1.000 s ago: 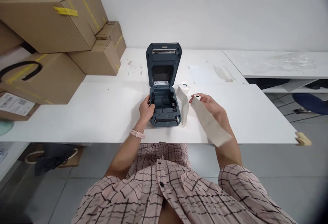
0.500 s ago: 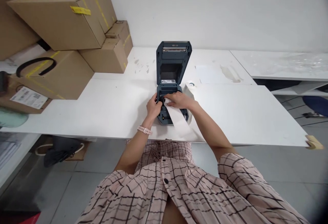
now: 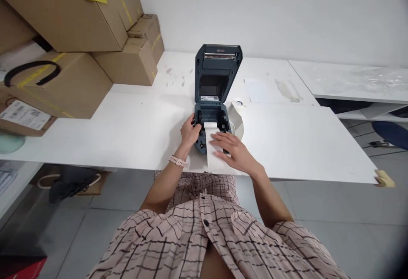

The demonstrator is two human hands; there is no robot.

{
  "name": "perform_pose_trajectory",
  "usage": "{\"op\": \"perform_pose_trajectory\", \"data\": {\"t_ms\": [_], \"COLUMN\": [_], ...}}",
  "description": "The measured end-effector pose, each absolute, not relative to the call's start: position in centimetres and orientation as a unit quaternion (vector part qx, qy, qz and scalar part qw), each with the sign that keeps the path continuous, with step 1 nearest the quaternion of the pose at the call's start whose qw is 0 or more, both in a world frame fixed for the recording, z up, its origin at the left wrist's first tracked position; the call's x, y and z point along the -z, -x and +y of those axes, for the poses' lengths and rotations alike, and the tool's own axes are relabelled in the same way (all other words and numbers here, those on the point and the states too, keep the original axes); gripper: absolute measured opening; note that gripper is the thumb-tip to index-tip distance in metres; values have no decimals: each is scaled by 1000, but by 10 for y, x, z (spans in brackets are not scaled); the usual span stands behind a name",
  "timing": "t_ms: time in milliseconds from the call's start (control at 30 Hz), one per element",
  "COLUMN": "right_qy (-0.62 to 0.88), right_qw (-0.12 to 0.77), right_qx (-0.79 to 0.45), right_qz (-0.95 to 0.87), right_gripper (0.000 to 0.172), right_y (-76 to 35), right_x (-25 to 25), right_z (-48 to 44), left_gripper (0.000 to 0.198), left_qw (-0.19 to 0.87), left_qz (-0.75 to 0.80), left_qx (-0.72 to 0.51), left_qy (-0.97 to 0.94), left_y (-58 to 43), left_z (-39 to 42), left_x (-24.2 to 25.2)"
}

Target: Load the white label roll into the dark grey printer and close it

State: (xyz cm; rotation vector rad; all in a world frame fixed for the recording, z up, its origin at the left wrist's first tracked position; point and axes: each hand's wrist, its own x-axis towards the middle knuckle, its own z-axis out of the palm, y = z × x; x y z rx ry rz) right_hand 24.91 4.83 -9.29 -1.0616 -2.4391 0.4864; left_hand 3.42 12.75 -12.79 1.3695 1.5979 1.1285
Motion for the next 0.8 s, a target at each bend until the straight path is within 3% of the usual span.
{"op": "perform_pose_trajectory", "data": {"t_ms": [100,167,233,333,533,800], "right_qy": [369,359,362,400,424,388], "right_qw": [160,139,134,157,222,224], "right_qx": [-177,-172,-160,-133,-111,-148], "right_qz": [-898,-907,-908,-893,-871,-881], "right_gripper": [92,109,104,70,50,49], "right_y": [-257,-260,-260,-254,-249,-257], "right_x": [96,98,101,107,118,115], "right_z": [31,26,24,23,22,23], "left_gripper": [63,65,68,73,78,80], "left_qw": [393,425,458,491,515,515], "left_qz": [604,581,560,549,533,529], "left_qx": [-459,-476,-483,-481,-491,-501], "left_qy": [-519,-506,-493,-476,-457,-451], "left_y": [-35,-37,-38,-39,-37,-37], "left_z": [128,128,126,124,125,127], "left_x": [130,129,125,119,121,125]}}
